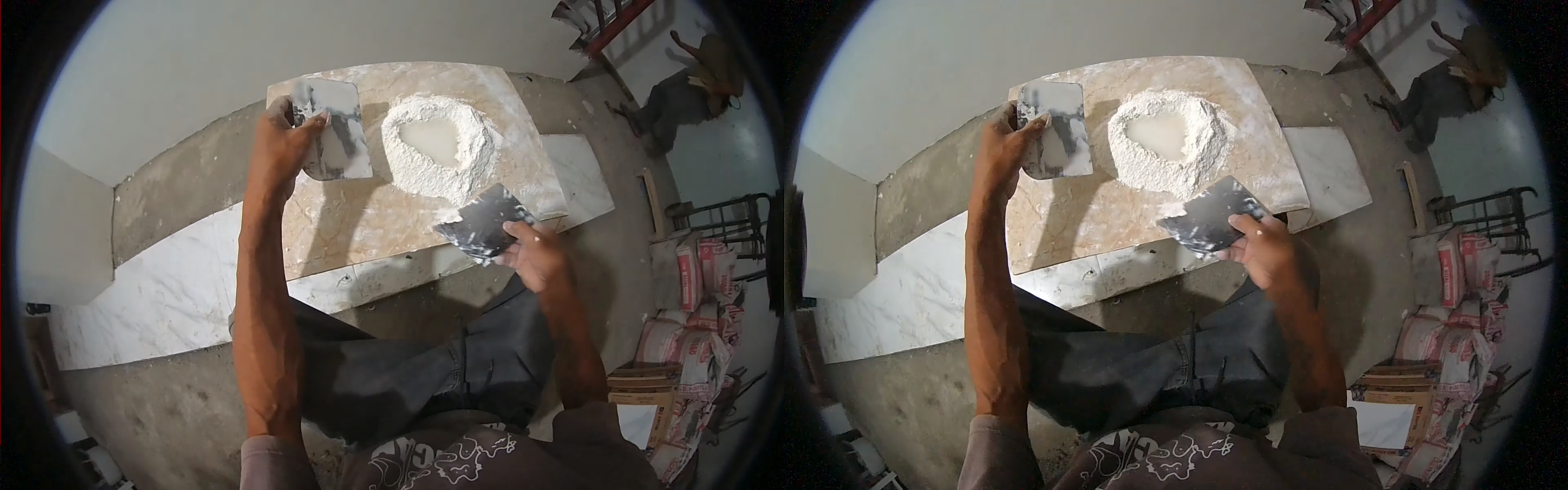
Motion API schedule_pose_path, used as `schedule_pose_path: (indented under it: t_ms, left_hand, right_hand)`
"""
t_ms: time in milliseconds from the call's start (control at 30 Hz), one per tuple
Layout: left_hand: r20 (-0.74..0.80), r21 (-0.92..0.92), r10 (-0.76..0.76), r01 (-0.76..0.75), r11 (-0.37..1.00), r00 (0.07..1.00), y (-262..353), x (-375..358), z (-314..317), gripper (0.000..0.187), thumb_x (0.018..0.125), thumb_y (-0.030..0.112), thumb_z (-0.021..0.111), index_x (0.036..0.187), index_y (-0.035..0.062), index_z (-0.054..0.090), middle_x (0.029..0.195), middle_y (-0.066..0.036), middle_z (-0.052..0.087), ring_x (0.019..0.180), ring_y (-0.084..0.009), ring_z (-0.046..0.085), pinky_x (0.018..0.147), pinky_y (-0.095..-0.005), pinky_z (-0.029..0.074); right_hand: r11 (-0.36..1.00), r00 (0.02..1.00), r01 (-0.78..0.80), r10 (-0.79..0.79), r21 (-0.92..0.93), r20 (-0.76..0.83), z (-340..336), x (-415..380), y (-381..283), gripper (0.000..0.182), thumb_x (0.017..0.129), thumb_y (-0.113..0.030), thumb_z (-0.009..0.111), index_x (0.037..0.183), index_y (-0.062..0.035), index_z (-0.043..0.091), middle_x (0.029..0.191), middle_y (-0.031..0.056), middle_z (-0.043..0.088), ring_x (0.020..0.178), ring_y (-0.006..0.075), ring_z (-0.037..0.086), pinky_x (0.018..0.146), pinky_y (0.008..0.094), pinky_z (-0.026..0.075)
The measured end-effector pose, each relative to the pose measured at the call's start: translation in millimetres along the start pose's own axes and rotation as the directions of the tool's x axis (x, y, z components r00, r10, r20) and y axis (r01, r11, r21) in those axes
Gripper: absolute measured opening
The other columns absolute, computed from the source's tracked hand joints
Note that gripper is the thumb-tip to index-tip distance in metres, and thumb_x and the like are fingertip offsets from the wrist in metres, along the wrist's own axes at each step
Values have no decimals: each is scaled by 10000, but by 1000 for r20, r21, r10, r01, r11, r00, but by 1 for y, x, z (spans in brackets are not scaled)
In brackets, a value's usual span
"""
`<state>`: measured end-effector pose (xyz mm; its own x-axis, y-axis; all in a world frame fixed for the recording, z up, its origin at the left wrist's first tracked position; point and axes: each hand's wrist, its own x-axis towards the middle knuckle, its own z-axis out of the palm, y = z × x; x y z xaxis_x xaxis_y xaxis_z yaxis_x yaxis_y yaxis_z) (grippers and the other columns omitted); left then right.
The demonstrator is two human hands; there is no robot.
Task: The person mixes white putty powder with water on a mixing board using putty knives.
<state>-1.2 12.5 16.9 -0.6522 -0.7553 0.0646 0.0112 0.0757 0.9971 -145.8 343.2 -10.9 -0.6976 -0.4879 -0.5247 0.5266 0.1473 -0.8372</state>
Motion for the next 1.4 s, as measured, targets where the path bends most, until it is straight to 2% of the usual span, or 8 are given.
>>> schedule_pose_path:
  t_ms: [100,300,700,800,1033,1133,1233,1400]
  left_hand:
    - [3,43,7,-7,999,1000,-3,3,-2,369,868,47,667,1178,-128,568,1016,-154,669,860,-188,649,782,-318,536]
    - [-1,0,16,-16,1000,1000,-2,0,-4,360,858,38,670,1167,-122,580,1007,-157,672,843,-182,653,763,-315,542]
    - [21,-32,15,-14,999,1000,-3,0,-6,371,875,49,667,1193,-114,567,1029,-158,674,867,-187,662,778,-317,548]
    - [17,-10,12,-12,1000,1000,-1,-1,-5,370,872,46,670,1190,-113,569,1029,-158,673,864,-187,661,772,-317,548]
    - [13,17,4,-4,1000,1000,2,-3,-1,371,856,39,675,1177,-115,572,1000,-153,671,831,-188,652,763,-322,543]
    - [35,-17,6,-6,1000,999,6,-6,1,358,851,45,681,1155,-113,578,982,-150,669,827,-185,647,754,-322,540]
    - [50,15,-3,3,1000,999,-1,-3,-6,331,845,41,684,1120,-112,584,962,-151,669,819,-181,645,728,-321,539]
    - [29,95,-46,43,995,999,-5,1,-20,280,830,23,678,1066,-104,597,924,-142,676,798,-171,647,696,-311,535]
  right_hand:
    - [994,996,29,-38,105,87,23,1,8,237,911,-85,564,1130,7,554,1021,138,657,853,266,665,693,373,545]
    - [961,977,129,-165,246,134,51,7,9,224,918,-79,546,1100,52,548,1001,156,649,816,270,652,702,389,544]
    - [970,971,210,-221,118,87,63,10,-45,212,889,-31,539,1036,121,531,962,218,631,712,311,649,654,395,549]
    - [977,968,202,-210,72,140,62,17,-58,220,878,-25,535,1027,136,517,930,216,627,683,307,643,630,389,544]
    - [980,984,176,-173,-94,39,65,27,-95,242,859,-57,548,1022,120,519,896,193,616,612,267,602,540,351,472]
    - [980,984,175,-171,-99,53,55,29,-92,250,872,-77,537,1034,113,524,914,203,622,614,251,593,531,331,452]
    - [971,967,195,-167,-138,192,39,15,-70,257,891,-95,522,1058,101,530,938,200,634,631,244,590,537,330,451]
    - [993,977,59,-79,103,197,45,-13,-9,253,915,-98,509,1102,70,532,967,182,648,722,263,642,593,352,507]
